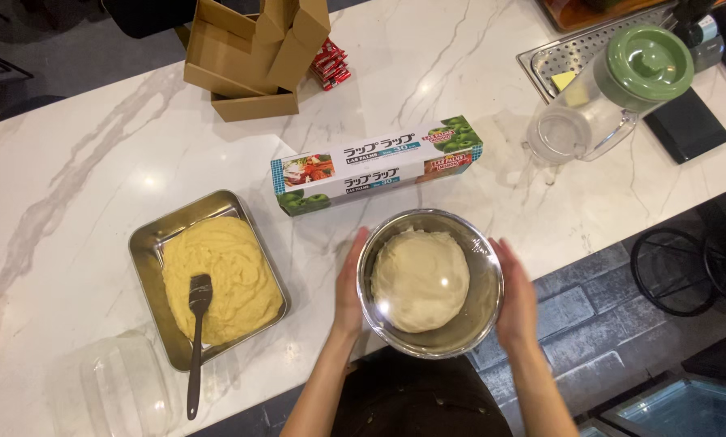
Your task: The person kneads a ball of dough in a metal bowl, washes hands at the sink, retrieves plastic wrap, and covers the bowl. They then use a spatula to transfer a yellow batter from a metal tray into a clear plastic container.
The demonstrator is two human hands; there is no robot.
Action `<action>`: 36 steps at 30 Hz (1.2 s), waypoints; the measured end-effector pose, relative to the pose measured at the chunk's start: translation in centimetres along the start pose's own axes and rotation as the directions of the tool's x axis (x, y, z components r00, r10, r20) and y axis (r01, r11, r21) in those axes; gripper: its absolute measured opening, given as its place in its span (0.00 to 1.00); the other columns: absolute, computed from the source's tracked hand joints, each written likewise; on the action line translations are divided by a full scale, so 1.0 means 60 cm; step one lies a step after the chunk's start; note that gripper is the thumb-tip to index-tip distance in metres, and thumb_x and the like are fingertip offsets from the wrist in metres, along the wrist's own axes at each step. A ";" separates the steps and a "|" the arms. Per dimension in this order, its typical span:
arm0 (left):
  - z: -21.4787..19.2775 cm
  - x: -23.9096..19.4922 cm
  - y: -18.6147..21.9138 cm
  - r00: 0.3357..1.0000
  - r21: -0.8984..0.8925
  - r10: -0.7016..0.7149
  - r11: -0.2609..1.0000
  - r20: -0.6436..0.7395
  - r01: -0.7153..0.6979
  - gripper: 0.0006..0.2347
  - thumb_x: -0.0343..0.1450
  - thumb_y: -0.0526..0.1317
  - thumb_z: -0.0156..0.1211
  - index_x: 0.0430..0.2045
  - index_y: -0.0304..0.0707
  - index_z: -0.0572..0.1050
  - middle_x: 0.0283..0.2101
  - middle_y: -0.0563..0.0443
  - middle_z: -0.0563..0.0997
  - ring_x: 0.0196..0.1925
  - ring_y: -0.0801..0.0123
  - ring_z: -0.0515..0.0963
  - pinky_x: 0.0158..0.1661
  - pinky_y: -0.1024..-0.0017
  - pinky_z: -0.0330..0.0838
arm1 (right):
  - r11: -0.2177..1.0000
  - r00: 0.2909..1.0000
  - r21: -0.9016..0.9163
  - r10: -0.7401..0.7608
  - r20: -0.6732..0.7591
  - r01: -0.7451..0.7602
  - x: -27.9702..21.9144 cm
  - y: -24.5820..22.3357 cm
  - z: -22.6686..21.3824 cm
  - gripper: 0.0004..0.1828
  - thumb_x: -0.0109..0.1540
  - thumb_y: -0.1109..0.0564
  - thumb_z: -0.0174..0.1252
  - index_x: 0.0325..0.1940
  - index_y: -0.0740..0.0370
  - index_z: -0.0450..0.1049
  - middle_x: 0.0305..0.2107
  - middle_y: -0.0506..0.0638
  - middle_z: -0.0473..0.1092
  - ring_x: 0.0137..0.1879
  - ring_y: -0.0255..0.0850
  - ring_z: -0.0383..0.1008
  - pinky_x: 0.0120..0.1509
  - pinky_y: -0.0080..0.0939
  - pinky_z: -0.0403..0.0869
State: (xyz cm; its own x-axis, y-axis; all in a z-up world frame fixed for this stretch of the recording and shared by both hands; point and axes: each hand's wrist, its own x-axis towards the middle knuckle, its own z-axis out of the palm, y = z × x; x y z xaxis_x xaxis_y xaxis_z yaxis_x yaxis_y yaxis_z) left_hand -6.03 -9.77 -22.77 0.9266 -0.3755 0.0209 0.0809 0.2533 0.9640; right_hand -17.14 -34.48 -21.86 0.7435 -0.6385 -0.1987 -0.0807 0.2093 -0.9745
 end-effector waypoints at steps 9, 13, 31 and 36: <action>0.084 -0.068 -0.025 0.943 -0.097 -0.120 0.991 -0.309 0.095 0.28 0.79 0.51 0.31 0.74 0.34 0.47 0.79 0.44 0.50 0.80 0.58 0.49 0.73 0.61 0.46 | 0.972 0.926 -0.075 0.234 0.298 -0.222 0.120 -0.055 0.027 0.31 0.70 0.44 0.36 0.73 0.62 0.62 0.67 0.53 0.64 0.71 0.42 0.65 0.73 0.42 0.64; 0.089 -0.091 -0.037 0.908 -0.365 -0.327 0.905 -0.263 0.220 0.30 0.78 0.55 0.21 0.73 0.36 0.49 0.78 0.45 0.53 0.80 0.60 0.48 0.73 0.63 0.41 | 0.882 0.793 -0.215 0.471 0.388 -0.419 0.223 -0.034 0.042 0.34 0.71 0.37 0.37 0.67 0.65 0.70 0.60 0.56 0.71 0.65 0.43 0.70 0.71 0.43 0.66; 0.056 0.017 -0.047 0.971 -0.555 -0.238 0.812 -0.034 0.180 0.30 0.79 0.57 0.32 0.73 0.36 0.52 0.75 0.41 0.57 0.76 0.55 0.57 0.73 0.59 0.50 | 0.973 0.973 0.040 0.228 -0.029 -0.227 0.079 0.009 0.010 0.30 0.73 0.43 0.36 0.71 0.61 0.65 0.63 0.54 0.68 0.65 0.42 0.68 0.69 0.44 0.67; 0.087 -0.073 -0.074 0.867 -0.507 -0.496 0.761 -0.051 0.406 0.32 0.76 0.62 0.24 0.74 0.47 0.48 0.78 0.45 0.52 0.77 0.61 0.54 0.72 0.62 0.49 | 0.894 0.859 -0.211 0.442 0.260 -0.396 0.254 0.017 -0.010 0.37 0.70 0.34 0.36 0.72 0.62 0.65 0.63 0.55 0.68 0.65 0.43 0.70 0.68 0.43 0.68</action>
State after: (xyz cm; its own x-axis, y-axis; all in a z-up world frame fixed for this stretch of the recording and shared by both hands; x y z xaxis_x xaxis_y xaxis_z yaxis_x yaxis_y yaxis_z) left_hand -12.35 -13.91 -25.75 0.7816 -0.4055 -0.4740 0.6237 0.4920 0.6074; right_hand -6.31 -44.43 -25.94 0.7750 -0.2635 -0.5744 -0.5068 0.2837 -0.8140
